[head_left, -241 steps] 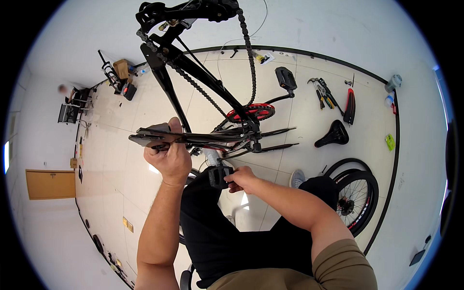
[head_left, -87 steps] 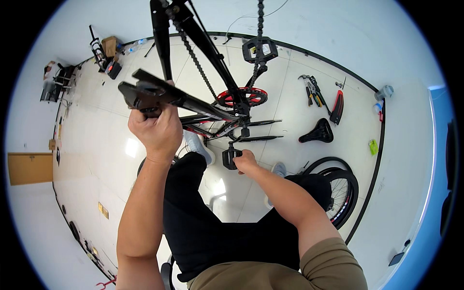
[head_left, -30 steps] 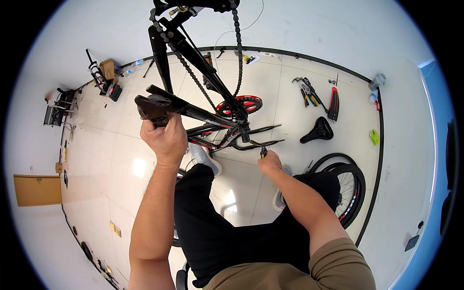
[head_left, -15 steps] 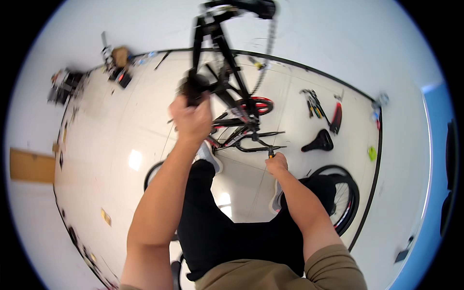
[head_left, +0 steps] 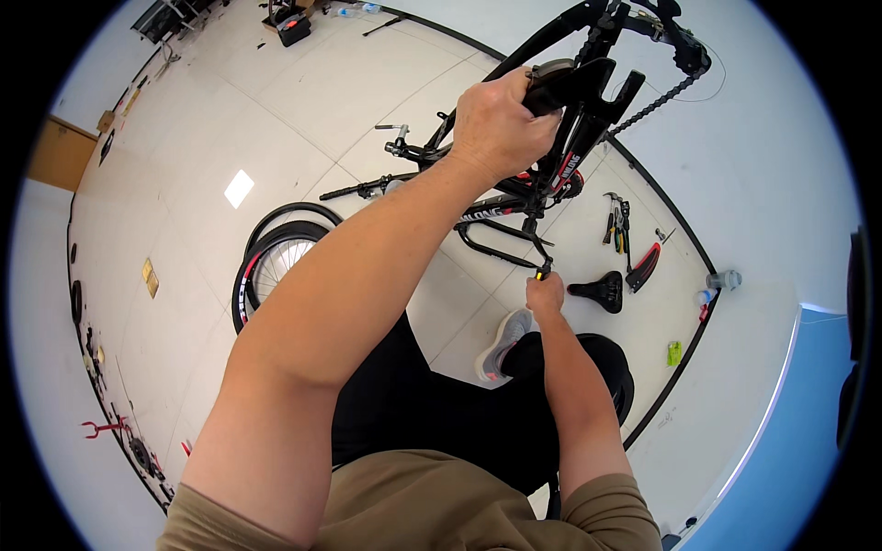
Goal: The person assembles a bicycle by attaching a pedal to the crank arm using a pedal wrench. They rotate the crank to test the pedal and chain movement, then continue tightening the pedal. The bicycle frame is held upside down during the process.
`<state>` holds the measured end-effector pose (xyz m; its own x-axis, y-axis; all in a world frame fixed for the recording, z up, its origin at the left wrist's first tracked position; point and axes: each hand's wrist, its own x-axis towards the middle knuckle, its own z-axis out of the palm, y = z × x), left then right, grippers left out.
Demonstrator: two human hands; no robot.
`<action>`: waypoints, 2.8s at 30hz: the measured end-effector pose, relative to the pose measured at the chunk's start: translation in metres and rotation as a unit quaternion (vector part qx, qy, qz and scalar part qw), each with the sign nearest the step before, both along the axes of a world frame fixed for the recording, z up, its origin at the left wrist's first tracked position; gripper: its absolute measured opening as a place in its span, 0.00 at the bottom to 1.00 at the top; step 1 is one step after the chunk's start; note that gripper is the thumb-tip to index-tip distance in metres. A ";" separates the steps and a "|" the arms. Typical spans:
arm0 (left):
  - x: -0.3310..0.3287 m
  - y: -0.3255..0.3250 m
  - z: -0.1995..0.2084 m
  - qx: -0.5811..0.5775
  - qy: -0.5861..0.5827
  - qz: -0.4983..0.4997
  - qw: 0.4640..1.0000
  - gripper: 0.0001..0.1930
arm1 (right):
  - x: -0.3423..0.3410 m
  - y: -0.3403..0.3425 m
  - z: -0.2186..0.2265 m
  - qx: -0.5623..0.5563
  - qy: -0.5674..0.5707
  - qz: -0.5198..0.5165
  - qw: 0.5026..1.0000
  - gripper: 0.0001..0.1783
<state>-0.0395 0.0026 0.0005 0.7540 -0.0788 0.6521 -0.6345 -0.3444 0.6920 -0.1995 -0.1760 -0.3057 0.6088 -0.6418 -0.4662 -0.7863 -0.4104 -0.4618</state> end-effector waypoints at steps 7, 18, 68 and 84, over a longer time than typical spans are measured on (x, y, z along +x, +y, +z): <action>0.003 -0.006 0.002 0.008 -0.019 0.004 1.000 0.11 | -0.008 -0.015 -0.005 -0.019 -0.081 -0.014 0.996 0.16; 0.001 -0.004 0.003 0.004 -0.035 0.003 0.999 0.11 | -0.014 -0.018 0.011 -0.009 -0.076 -0.019 0.997 0.17; -0.002 -0.001 0.000 0.022 -0.004 0.003 1.000 0.10 | -0.053 -0.013 0.128 0.271 -0.415 -0.329 0.804 0.14; 0.003 -0.003 -0.001 0.021 -0.018 0.012 1.000 0.09 | -0.051 -0.014 0.121 0.521 -0.486 -0.310 0.630 0.13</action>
<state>-0.0367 -0.0008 -0.0002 0.7315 -0.0894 0.6760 -0.6508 -0.3873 0.6530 -0.2503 -0.1900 -0.1848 0.7142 -0.5512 -0.4313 0.2155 0.7595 -0.6138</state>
